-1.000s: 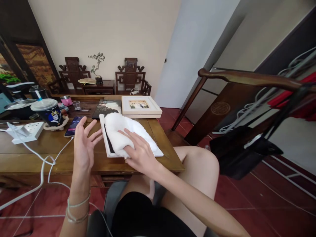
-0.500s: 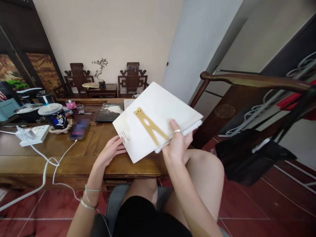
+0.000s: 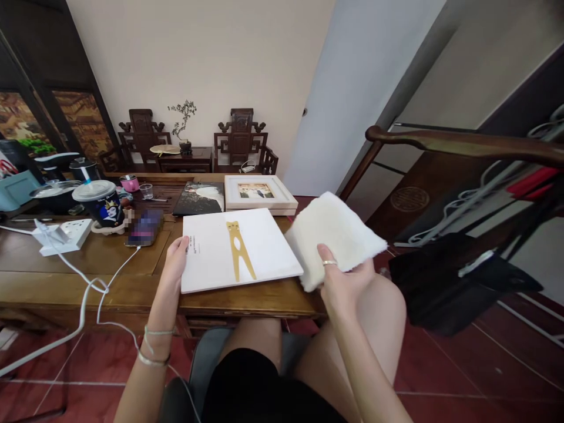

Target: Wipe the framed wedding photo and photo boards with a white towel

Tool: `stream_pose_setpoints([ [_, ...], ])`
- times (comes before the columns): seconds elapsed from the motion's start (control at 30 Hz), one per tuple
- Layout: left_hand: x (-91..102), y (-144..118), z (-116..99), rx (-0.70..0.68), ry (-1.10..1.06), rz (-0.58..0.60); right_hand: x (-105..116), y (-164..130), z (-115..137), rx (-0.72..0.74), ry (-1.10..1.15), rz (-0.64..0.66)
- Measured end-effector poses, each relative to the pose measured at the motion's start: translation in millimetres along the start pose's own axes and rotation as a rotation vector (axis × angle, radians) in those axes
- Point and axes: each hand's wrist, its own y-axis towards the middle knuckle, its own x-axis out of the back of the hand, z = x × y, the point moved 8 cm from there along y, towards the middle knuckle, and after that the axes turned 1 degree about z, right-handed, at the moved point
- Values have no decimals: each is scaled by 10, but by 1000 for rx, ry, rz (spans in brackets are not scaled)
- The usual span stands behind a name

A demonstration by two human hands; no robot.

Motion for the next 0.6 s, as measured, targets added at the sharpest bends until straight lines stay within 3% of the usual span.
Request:
stream_pose_setpoints([
  [0.07,23,11,4,-2,29,-5,36,57,133,234,-259,119],
  [0.13,18,10,27,8,49,-4,-80,4,215,455,-428,379],
  [0.23,-14,1,34,-8,82,13,-288,-267,293,752,-476,785],
  [0.3,-37,-4,41,-9,105,32,-379,-437,313,869,-480,950],
  [0.43,-77,-19,83,43,96,54,-491,-626,278,938,-491,1110],
  [0.6,-170,-87,105,133,38,131,-543,-713,201,932,-503,1168],
])
